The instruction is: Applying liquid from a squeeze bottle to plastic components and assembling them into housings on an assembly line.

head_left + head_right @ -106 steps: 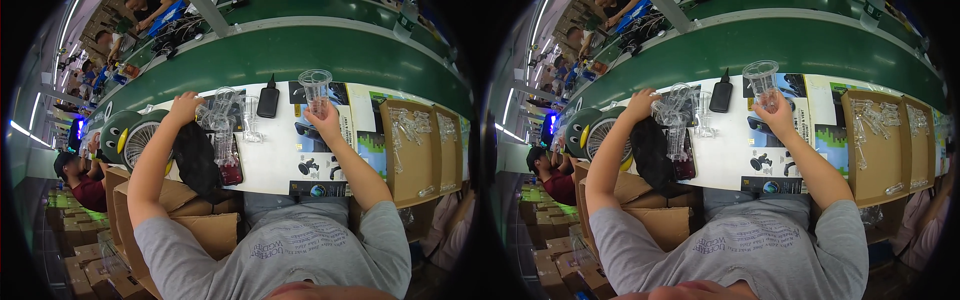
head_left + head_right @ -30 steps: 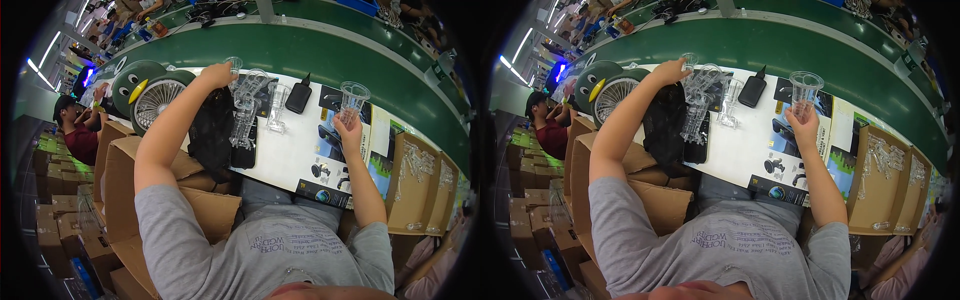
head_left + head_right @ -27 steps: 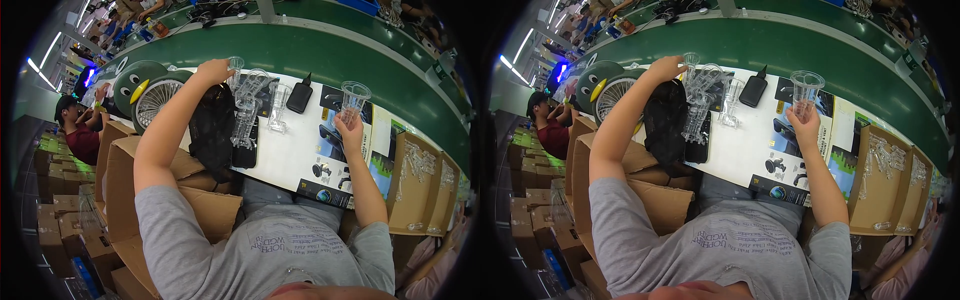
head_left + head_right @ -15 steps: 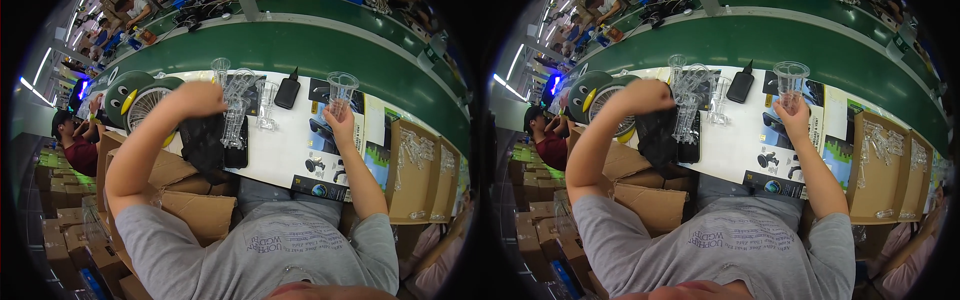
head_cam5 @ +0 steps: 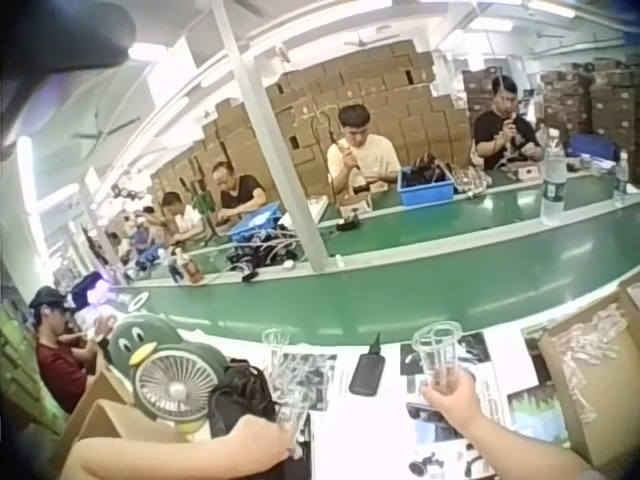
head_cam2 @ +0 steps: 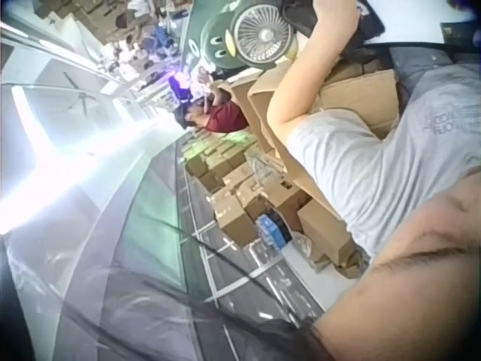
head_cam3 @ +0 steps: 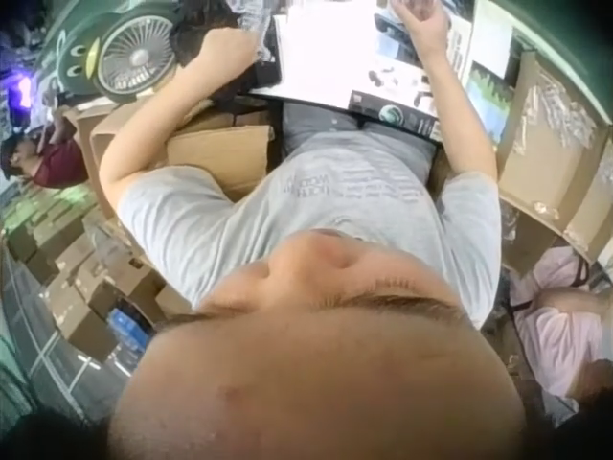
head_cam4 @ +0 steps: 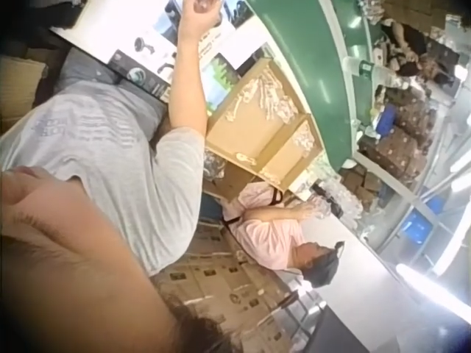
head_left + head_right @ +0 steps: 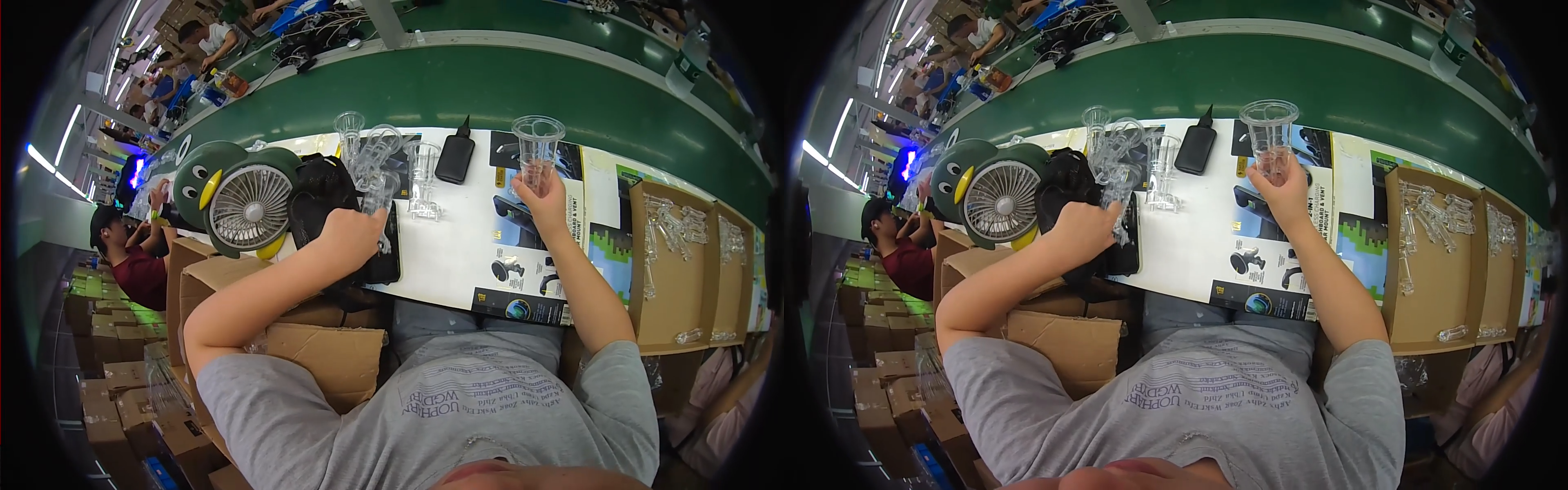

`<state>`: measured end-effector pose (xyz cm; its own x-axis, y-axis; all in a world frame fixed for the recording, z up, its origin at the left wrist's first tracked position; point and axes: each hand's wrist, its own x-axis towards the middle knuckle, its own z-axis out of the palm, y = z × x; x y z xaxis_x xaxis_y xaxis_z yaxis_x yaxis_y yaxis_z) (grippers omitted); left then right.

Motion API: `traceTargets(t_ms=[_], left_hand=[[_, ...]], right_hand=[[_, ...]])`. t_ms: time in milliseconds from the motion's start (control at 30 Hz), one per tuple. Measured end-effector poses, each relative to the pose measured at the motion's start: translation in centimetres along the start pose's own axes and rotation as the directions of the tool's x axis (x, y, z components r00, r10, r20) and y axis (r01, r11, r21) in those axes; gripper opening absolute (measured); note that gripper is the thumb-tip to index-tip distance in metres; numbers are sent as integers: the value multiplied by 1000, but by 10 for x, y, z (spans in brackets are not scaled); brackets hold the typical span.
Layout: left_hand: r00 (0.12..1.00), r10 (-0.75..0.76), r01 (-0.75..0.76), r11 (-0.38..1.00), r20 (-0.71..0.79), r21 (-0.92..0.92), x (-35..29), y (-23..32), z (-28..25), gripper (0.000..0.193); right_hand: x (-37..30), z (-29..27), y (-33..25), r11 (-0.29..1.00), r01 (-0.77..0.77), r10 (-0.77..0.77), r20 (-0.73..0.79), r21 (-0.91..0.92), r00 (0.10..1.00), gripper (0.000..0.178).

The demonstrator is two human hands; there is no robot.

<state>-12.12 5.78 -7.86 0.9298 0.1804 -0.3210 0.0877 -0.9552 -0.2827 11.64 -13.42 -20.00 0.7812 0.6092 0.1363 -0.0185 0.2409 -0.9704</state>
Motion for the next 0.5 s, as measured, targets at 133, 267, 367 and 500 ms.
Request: traceTargets(t_ms=[133, 267, 367, 500], left_hand=[[998, -13, 16, 999, -62, 48, -12, 9, -26, 19], [978, -6, 11, 1000, -211, 25, -28, 12, -56, 17], [976, 2, 6, 999, -216, 39, -36, 13, -67, 17], [976, -67, 21, 976, -206, -215, -46, 1, -86, 17]], right_hand=[[0, 2, -1, 1000, 3, -3, 1, -4, 1000, 34], [0, 1, -3, 1000, -15, 15, 11, -9, 1000, 34], [0, -1, 0, 1000, -10, 11, 16, -21, 1000, 34], [1, -2, -1, 997, -53, 54, 21, -56, 998, 35]])
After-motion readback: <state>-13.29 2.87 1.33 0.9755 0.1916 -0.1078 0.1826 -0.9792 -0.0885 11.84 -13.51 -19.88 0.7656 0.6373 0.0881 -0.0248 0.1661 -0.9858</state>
